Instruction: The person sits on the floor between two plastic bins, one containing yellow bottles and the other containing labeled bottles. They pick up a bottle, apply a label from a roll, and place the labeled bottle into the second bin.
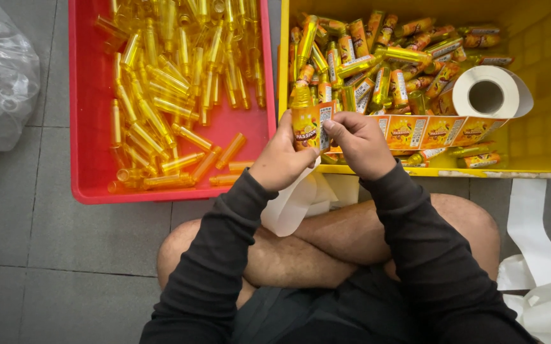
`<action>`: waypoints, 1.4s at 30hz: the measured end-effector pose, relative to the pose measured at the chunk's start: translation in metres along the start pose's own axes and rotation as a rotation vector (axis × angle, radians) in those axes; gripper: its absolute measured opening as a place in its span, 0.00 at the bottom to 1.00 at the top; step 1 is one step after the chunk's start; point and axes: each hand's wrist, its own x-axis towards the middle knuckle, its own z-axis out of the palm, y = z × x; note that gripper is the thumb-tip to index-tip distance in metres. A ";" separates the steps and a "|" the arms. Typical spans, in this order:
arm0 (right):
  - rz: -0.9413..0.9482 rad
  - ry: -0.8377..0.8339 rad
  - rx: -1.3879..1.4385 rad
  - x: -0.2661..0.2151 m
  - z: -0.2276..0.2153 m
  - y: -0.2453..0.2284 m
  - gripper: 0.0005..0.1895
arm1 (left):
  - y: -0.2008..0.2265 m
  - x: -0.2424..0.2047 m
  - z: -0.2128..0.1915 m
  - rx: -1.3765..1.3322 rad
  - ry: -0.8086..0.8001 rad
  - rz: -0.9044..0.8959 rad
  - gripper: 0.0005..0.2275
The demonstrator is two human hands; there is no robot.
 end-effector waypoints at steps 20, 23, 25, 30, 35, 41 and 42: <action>0.014 0.018 -0.011 -0.001 0.004 0.001 0.12 | 0.016 0.002 0.002 0.084 0.040 -0.020 0.26; 0.012 0.008 -0.040 -0.001 0.002 0.003 0.12 | 0.032 -0.001 0.006 0.277 0.101 -0.106 0.28; 0.008 -0.004 -0.068 -0.002 0.003 0.001 0.12 | 0.038 -0.004 0.007 0.368 0.131 -0.172 0.29; 0.010 0.001 -0.114 -0.001 0.005 -0.002 0.12 | 0.033 -0.001 0.011 0.284 0.050 -0.115 0.29; 0.050 0.000 -0.109 -0.002 0.013 -0.007 0.09 | 0.032 0.001 0.015 0.279 0.098 -0.140 0.24; 0.071 0.049 -0.112 -0.001 0.007 -0.005 0.06 | 0.037 0.001 0.013 0.304 0.210 -0.126 0.20; 0.070 0.053 -0.106 0.000 0.006 -0.004 0.06 | 0.046 0.000 0.014 0.276 0.234 -0.104 0.20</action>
